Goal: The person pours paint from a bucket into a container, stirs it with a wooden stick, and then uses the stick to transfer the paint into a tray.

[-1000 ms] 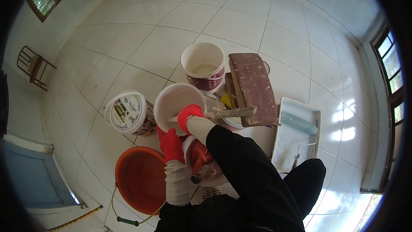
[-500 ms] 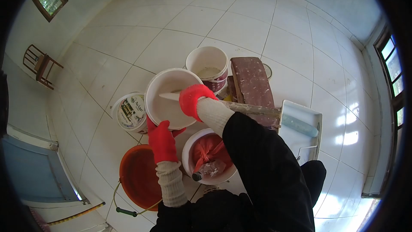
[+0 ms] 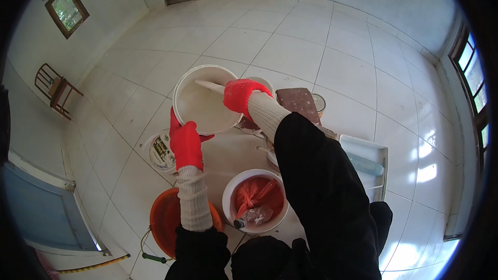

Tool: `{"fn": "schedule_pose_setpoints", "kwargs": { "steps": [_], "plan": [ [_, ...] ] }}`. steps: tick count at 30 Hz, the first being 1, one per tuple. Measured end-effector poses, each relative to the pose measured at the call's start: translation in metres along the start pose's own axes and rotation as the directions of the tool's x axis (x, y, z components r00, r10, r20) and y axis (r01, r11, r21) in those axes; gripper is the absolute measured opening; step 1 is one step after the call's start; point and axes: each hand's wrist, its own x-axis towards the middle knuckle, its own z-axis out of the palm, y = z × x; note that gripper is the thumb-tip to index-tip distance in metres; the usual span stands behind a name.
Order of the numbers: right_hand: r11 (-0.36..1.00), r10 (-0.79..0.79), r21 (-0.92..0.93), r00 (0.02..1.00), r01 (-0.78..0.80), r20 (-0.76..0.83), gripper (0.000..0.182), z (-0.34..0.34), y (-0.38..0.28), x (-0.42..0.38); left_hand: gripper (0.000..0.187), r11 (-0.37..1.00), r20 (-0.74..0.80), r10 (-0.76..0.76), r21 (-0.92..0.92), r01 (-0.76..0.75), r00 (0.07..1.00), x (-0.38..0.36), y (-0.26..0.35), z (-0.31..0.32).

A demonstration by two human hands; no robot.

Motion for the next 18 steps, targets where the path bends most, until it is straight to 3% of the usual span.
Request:
{"fn": "schedule_pose_setpoints", "kwargs": {
  "steps": [2, 4, 9, 11, 15, 18],
  "plan": [
    [1.000, -0.006, -0.007, 1.000, 0.006, -0.003, 0.030, -0.005, 0.011, 0.004, 0.079, 0.997, 0.059, 0.026, 0.069, -0.030, 0.998, 0.016, 0.001, 0.008],
    [0.863, 0.193, 0.449, 0.972, -0.232, 0.131, 0.029, -0.011, 0.019, 0.007, 0.079, 0.992, 0.062, 0.014, 0.125, -0.022, 0.998, 0.030, 0.004, 0.018],
    [0.756, 0.254, 0.573, 0.948, -0.317, 0.189, 0.030, -0.003, 0.044, 0.027, 0.074, 0.974, 0.043, 0.061, 0.215, -0.069, 0.997, 0.075, -0.018, 0.044],
    [0.725, 0.276, 0.599, 0.940, -0.341, 0.201, 0.030, 0.000, 0.056, 0.031, 0.069, 0.866, 0.039, 0.287, 0.417, -0.276, 0.957, 0.093, -0.030, 0.054],
    [0.711, 0.306, 0.623, 0.941, -0.326, 0.144, 0.032, 0.001, 0.076, 0.041, 0.065, 0.824, 0.067, 0.357, 0.446, -0.348, 0.932, 0.109, -0.041, 0.070],
    [0.728, 0.316, 0.601, 0.939, -0.330, 0.133, 0.031, 0.009, 0.095, 0.059, 0.063, 0.714, 0.135, 0.390, 0.580, -0.392, 0.911, 0.114, -0.046, 0.081]
  ]
}}
